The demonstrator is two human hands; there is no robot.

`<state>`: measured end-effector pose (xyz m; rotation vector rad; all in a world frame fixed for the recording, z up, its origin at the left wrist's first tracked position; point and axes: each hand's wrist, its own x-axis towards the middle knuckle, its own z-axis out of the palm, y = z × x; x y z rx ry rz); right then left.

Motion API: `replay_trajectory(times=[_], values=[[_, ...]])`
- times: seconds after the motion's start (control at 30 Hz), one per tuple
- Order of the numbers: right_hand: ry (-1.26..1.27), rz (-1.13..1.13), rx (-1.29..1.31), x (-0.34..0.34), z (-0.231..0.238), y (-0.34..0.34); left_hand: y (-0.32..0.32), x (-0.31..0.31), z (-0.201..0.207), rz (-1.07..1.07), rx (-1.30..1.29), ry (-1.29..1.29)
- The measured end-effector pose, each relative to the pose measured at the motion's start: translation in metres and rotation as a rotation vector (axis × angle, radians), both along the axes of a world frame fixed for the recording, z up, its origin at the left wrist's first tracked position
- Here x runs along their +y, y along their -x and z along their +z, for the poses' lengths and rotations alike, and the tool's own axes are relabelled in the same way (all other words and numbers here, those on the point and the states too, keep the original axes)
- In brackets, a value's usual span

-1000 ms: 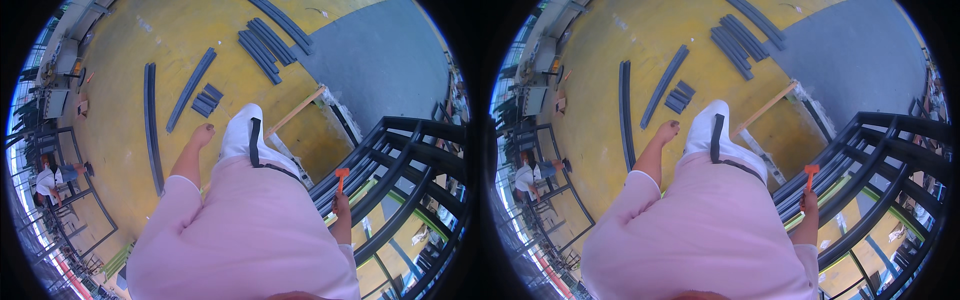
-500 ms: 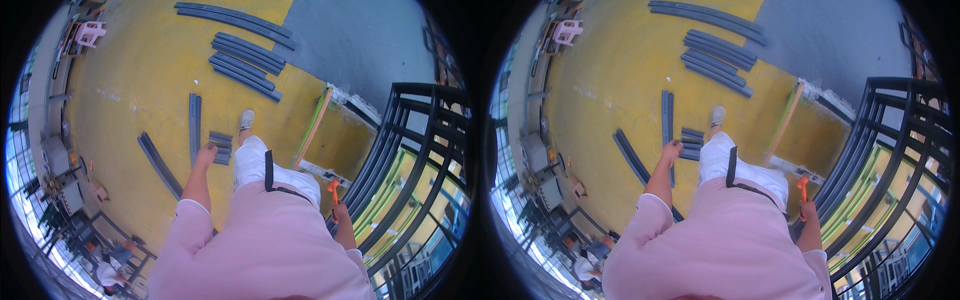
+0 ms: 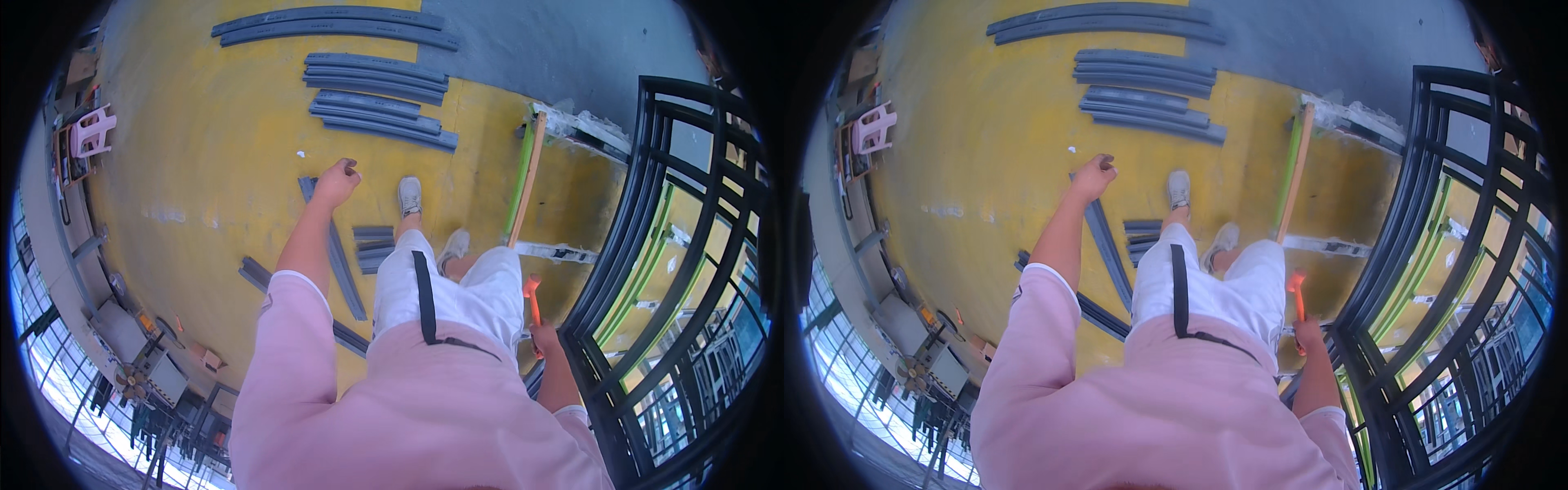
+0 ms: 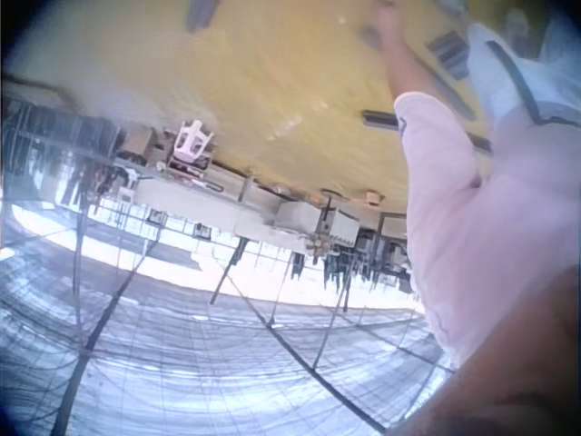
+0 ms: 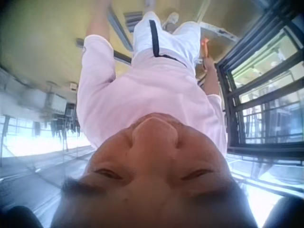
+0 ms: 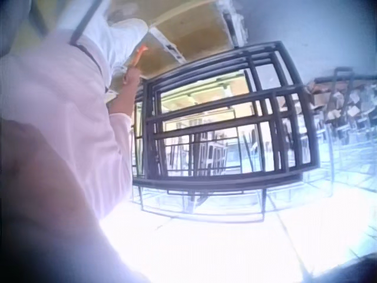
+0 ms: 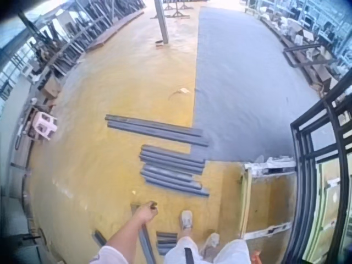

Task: The person assembles a metal window frame by picking up rubber gaskets from the floor and pressing them into the frame channels. They use a orange mallet to tap the strips into place and then use a power drill to secure screws into the metal frame joints.

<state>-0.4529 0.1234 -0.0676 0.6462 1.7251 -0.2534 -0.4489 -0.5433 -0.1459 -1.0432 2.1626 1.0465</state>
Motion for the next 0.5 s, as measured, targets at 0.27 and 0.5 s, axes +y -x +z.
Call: replay_trajectory(times=[0.27,0.5], values=[[-0.154,0.139,-0.230,0.052,-0.153,-0.128,0.109,0.045,-0.339,-0.659,-0.107,0.284],[0.003,-0.096,-0.019,-0.114,-0.468,-0.101,0.218,0.010,-0.510,-0.929,-0.240,0.451]])
